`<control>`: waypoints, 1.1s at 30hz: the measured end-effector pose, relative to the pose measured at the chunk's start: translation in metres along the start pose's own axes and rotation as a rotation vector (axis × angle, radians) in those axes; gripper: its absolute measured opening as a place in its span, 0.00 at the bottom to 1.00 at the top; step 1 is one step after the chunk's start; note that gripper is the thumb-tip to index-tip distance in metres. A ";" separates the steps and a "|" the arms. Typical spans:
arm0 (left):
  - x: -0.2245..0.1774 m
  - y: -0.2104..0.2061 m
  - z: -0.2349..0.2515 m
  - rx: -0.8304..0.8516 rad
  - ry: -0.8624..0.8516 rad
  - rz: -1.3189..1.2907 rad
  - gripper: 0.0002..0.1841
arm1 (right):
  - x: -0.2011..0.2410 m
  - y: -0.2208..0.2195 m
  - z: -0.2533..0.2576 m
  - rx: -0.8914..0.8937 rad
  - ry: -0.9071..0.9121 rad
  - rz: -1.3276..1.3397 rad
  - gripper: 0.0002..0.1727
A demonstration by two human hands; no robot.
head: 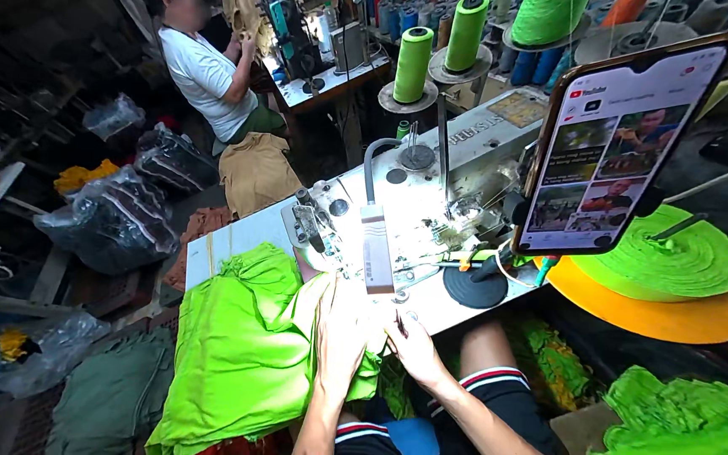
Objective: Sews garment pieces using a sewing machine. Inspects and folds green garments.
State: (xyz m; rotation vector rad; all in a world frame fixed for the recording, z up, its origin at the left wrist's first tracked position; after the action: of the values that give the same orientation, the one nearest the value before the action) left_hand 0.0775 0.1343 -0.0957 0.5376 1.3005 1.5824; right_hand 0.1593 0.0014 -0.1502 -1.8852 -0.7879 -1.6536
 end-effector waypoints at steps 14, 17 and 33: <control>0.010 0.009 0.009 0.094 -0.086 -0.037 0.25 | 0.003 0.001 0.009 0.032 0.032 0.022 0.11; 0.011 0.009 0.015 0.108 -0.099 -0.039 0.23 | 0.005 0.001 0.014 0.053 0.045 0.044 0.11; -0.018 -0.002 -0.066 -0.139 -0.037 -0.228 0.10 | 0.031 0.012 0.027 0.102 0.108 -0.162 0.14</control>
State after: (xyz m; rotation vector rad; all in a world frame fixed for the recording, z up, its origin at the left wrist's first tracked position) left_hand 0.0319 0.0870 -0.1146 0.3186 1.1702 1.4526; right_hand 0.1894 0.0150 -0.1225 -1.6862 -0.9822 -1.7607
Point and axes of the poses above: each hand's wrist, its own z-axis towards the middle knuckle, its own y-axis out of the back of the hand, x = y × z, the point moved 1 cm from there along z, towards the middle knuckle, and after that the axes turned 2 degrees about x, right-handed, at the moved point
